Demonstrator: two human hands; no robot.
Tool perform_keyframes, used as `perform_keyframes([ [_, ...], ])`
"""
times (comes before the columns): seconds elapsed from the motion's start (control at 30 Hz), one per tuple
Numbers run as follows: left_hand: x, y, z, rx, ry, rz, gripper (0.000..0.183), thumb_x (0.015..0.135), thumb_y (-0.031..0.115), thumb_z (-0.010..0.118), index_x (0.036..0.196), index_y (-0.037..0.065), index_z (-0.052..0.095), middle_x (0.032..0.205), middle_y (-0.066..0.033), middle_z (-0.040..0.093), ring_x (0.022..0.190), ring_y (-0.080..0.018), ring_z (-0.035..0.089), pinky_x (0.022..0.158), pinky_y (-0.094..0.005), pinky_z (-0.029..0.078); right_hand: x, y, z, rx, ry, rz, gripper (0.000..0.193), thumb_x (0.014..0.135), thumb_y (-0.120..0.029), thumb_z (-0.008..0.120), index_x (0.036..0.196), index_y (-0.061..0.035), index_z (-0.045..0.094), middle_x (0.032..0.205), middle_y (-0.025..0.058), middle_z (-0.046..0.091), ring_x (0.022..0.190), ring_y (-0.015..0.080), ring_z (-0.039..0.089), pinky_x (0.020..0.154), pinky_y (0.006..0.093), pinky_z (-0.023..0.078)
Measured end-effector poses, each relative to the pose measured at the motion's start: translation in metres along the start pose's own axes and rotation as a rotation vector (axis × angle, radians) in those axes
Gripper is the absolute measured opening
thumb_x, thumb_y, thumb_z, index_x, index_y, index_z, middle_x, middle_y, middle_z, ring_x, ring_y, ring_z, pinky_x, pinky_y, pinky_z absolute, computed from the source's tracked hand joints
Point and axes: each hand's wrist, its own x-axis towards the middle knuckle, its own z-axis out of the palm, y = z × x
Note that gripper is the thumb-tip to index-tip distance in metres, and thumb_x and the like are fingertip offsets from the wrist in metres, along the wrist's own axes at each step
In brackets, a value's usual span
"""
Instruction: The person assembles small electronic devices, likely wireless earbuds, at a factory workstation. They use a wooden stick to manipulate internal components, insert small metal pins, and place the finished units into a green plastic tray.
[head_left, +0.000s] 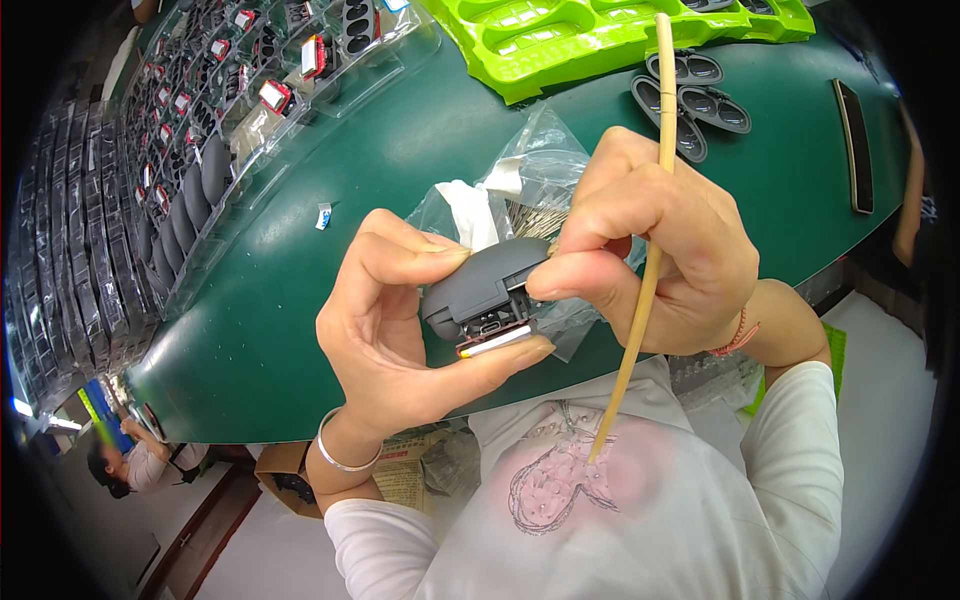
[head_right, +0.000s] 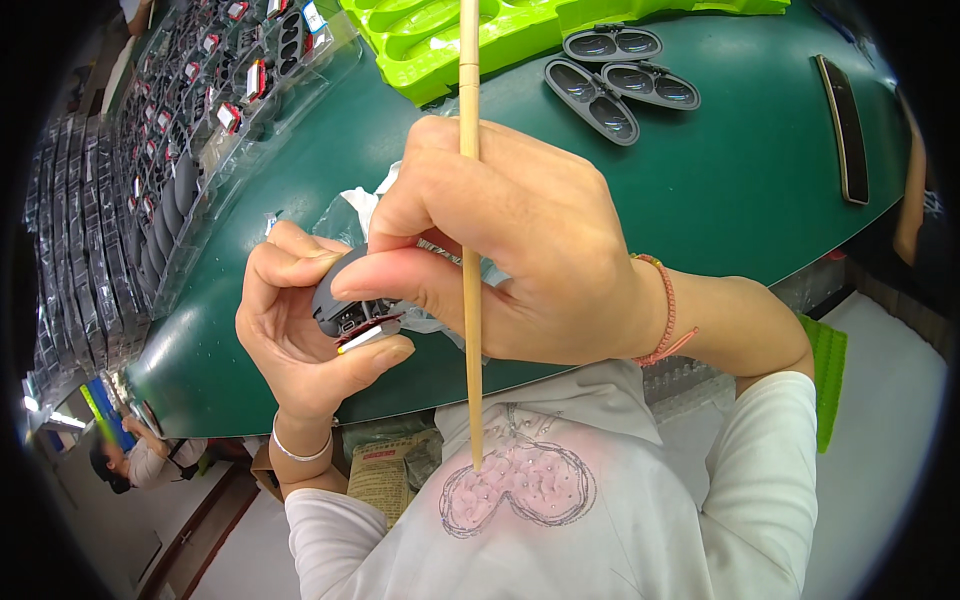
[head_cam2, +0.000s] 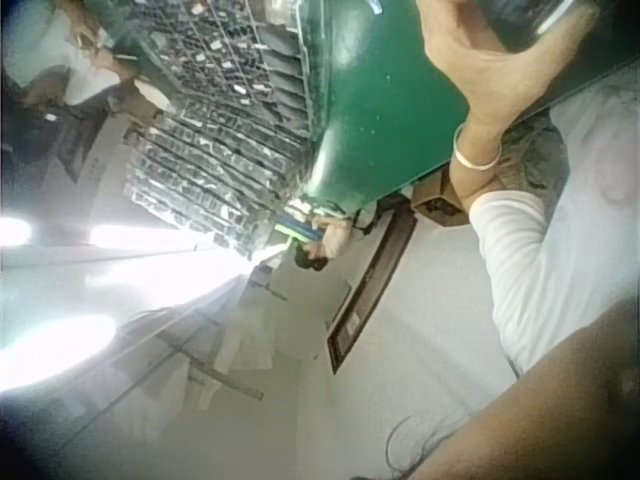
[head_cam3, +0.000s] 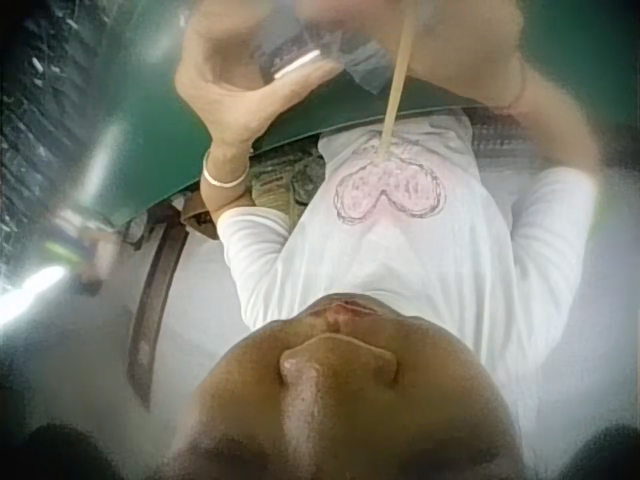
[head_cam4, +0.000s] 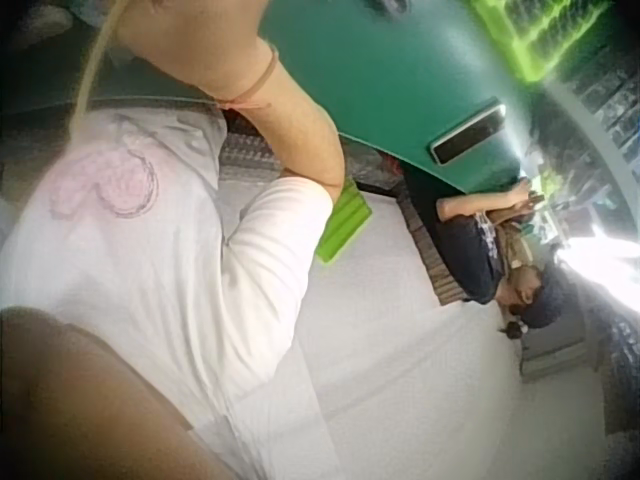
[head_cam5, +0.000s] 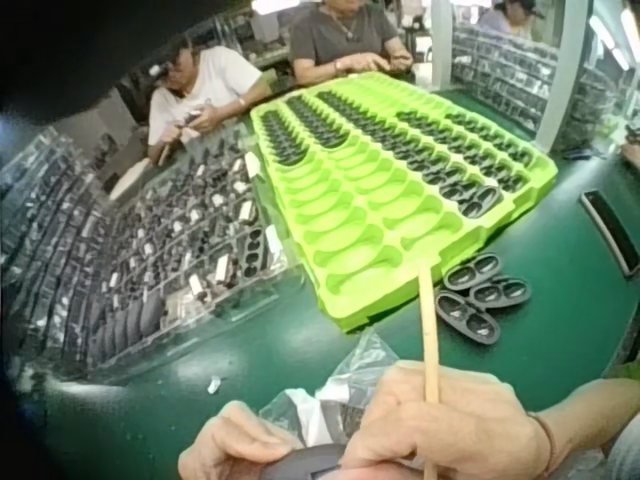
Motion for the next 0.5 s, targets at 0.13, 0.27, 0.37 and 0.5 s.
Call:
perform_keyframes([
  [0.13,0.0001,0.0005,0.0001,0.027,-0.003,0.015,0.061,0.051,0.006,0.089,0.101,0.004,0.054,0.094,-0.0061,0.052,0.089,-0.0172,0.056,0.083,-0.028,0.044,0.0,-0.0005,0.0008,0.001,0.007,0.005,0.025,0.073,-0.007,0.08,0.08,-0.0016,0.057,0.064,0.0046,0.055,0.056,0.0134,0.046,0.047,0.0239,0.033],
  [0.27,0.0006,0.0007,0.0014,-0.01,0.014,0.01,0.059,0.051,0.004,0.09,0.098,0.003,0.055,0.092,-0.0071,0.053,0.085,-0.015,0.055,0.078,-0.0272,0.046,-0.0005,0.0006,0.0011,0.008,0.01,-0.005,0.024,0.073,-0.007,0.08,0.08,-0.0013,0.057,0.064,0.0048,0.055,0.056,0.0136,0.046,0.048,0.0242,0.033],
  [0.37,0.0009,0.0012,0.0047,-0.063,0.045,-0.004,0.058,0.051,0.004,0.091,0.097,0.002,0.055,0.091,-0.0076,0.053,0.082,-0.0139,0.054,0.075,-0.0267,0.046,-0.0007,0.0011,0.001,0.005,0.014,-0.008,0.024,0.074,-0.008,0.079,0.08,-0.0013,0.057,0.064,0.0048,0.055,0.056,0.0141,0.047,0.048,0.0246,0.033],
  [0.5,-0.0018,-0.001,0.0001,-0.019,-0.008,0.005,0.063,0.052,0.006,0.09,0.102,0.003,0.053,0.093,-0.0058,0.051,0.088,-0.017,0.056,0.082,-0.0281,0.045,-0.0004,0.0004,0.0011,0.005,0.013,-0.003,0.023,0.075,-0.009,0.079,0.08,-0.0015,0.057,0.064,0.0045,0.055,0.056,0.0146,0.047,0.048,0.025,0.034],
])
